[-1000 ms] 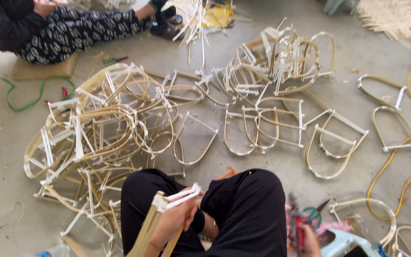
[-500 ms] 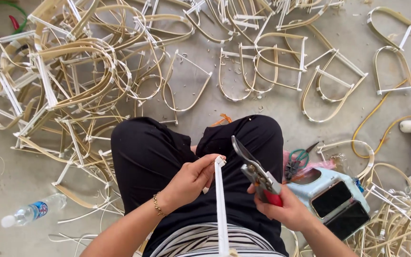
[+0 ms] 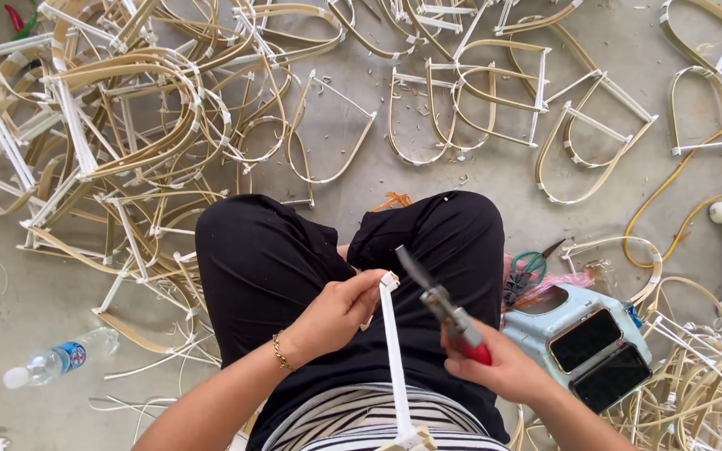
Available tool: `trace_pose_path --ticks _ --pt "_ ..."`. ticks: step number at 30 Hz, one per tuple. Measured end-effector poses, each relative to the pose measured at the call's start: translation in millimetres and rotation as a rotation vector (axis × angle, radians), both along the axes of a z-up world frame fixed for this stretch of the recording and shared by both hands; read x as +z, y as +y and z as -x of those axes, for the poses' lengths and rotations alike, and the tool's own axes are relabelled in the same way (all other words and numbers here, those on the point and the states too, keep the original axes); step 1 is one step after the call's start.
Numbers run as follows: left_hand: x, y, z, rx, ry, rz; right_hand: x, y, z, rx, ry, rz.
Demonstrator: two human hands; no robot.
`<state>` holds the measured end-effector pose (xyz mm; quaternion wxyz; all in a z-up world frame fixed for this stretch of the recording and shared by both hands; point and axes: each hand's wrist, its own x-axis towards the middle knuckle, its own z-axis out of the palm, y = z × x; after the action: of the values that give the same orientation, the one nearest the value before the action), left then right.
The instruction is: The recorder is sitting on the floor, using shears to cut and trim bamboo strips while attaching them to white U-shaped frames to assemble components for furniture or crafts.
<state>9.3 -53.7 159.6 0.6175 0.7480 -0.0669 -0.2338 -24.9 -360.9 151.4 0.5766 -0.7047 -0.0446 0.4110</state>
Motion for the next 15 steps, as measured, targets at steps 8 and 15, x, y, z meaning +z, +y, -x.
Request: trace_pose_path --ticks 8,15 --pt "14.1 -9.8 -12.3 -0.074 0.237 0.062 17.4 -5.7 4.8 0.061 0.024 0.104" --pt "15.7 -22.3 -13.3 -0.128 0.251 -0.008 27.1 -3.9 5.4 0.13 -0.166 0.152"
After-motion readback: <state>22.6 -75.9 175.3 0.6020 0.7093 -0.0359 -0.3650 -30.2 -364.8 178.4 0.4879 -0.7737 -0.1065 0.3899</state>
